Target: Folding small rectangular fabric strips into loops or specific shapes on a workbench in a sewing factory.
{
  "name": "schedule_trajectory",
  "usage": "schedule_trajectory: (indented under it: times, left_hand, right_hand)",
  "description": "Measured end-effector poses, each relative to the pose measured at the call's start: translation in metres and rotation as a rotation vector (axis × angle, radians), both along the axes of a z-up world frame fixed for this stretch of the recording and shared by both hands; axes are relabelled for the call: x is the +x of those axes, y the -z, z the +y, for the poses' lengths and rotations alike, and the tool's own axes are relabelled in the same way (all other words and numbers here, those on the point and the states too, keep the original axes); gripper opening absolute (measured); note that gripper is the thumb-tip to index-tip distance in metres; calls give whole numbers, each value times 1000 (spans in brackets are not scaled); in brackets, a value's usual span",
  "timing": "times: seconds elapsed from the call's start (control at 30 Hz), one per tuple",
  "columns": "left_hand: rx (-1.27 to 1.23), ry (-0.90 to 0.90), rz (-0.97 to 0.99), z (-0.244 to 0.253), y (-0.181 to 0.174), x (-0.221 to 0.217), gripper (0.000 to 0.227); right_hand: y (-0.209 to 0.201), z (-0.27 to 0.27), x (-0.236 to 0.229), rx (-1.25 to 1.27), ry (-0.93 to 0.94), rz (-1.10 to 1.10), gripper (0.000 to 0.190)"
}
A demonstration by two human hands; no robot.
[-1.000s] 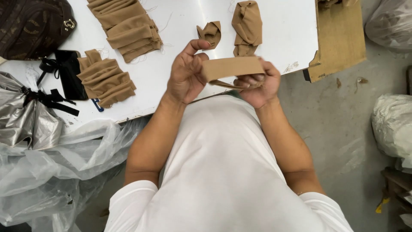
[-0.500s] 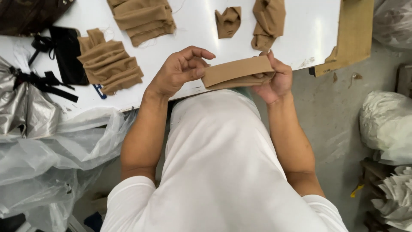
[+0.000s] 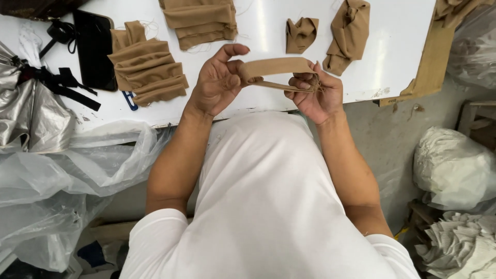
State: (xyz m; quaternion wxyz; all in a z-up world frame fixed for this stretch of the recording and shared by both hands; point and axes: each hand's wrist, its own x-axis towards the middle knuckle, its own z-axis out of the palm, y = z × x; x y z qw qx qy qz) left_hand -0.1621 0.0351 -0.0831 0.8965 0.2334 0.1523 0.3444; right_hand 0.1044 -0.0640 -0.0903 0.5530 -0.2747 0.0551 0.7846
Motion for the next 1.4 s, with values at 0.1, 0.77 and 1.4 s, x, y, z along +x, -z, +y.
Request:
schedule_trajectory:
  times: [0.1,0.77,1.4]
  left_hand:
    - [-81,-89,-58,4,16,5,54]
    - [481,-199,1107,93,-7,-51,15]
    - [504,-118,1053,177,38,-100,20]
  right_hand:
    - [26,-1,2,87,33,63,36]
    - [1,142,-40,280,-299,-1131,21]
    - [51,233,-59,514,-401,-1179,21]
